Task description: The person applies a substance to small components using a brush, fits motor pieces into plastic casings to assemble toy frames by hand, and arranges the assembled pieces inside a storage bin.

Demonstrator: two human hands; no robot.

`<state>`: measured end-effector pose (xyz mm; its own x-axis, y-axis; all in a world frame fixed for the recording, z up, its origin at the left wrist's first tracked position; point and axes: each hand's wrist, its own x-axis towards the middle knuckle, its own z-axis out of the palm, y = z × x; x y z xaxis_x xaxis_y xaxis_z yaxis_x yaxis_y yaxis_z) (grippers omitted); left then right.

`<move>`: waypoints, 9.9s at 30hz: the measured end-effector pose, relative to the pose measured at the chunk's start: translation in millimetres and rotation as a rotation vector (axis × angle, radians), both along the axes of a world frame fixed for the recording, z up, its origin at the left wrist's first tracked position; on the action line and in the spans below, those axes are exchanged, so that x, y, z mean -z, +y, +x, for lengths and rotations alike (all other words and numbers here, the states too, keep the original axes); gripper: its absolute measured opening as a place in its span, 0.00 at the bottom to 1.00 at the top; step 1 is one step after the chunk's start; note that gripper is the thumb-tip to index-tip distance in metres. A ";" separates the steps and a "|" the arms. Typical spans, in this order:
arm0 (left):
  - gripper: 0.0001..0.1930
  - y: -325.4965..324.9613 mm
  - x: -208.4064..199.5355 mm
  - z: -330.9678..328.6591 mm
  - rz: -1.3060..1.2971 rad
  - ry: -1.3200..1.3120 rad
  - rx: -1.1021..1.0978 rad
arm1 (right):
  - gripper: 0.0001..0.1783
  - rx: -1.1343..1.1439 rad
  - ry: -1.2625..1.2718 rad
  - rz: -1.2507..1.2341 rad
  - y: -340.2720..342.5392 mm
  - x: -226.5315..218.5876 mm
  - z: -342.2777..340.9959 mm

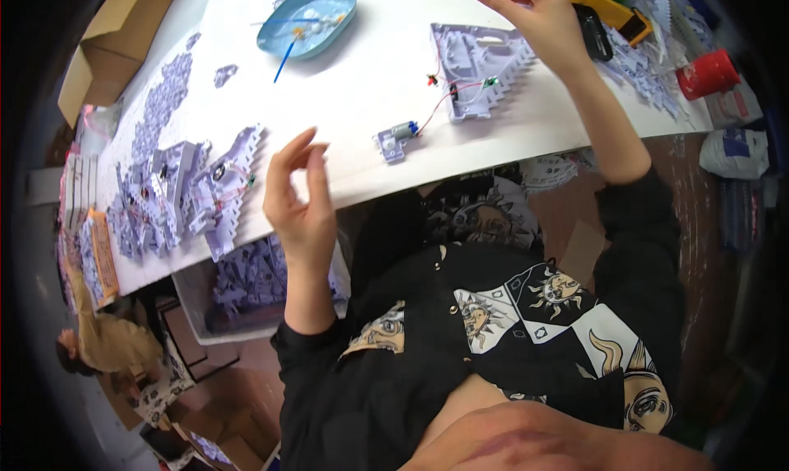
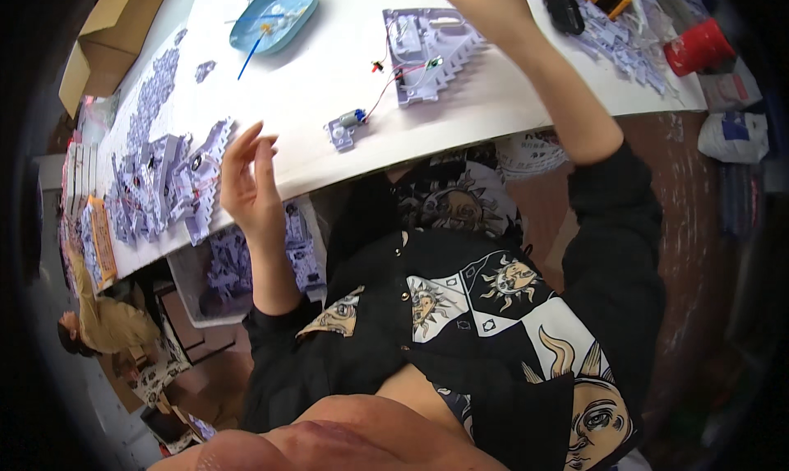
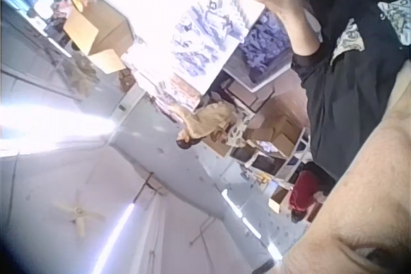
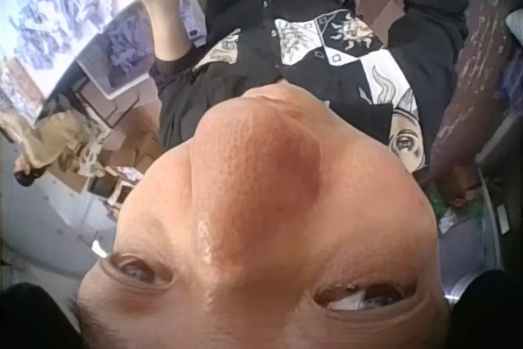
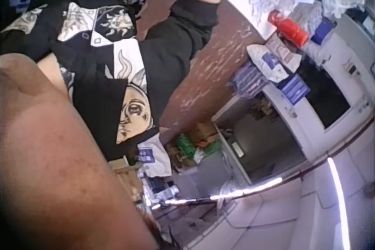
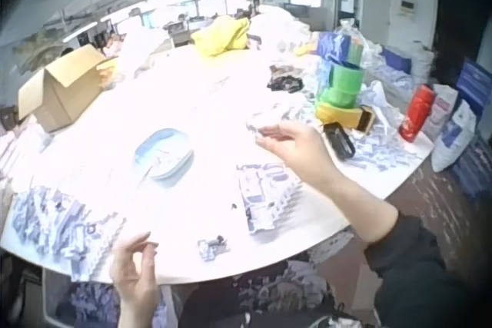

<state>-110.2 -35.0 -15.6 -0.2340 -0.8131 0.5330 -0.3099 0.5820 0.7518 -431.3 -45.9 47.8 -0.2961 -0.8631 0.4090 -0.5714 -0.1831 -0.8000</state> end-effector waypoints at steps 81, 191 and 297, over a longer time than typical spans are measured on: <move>0.24 -32.8 -30.8 -39.1 -0.251 -0.761 0.388 | 0.08 -0.016 0.542 -0.294 69.5 82.0 86.9; 0.15 5.6 -1.3 179.5 0.155 -0.200 -0.704 | 0.39 -0.436 -1.000 0.129 -16.6 59.8 309.1; 0.46 48.9 36.1 72.5 0.345 0.791 -0.168 | 0.20 -0.217 0.474 0.098 29.9 77.0 179.4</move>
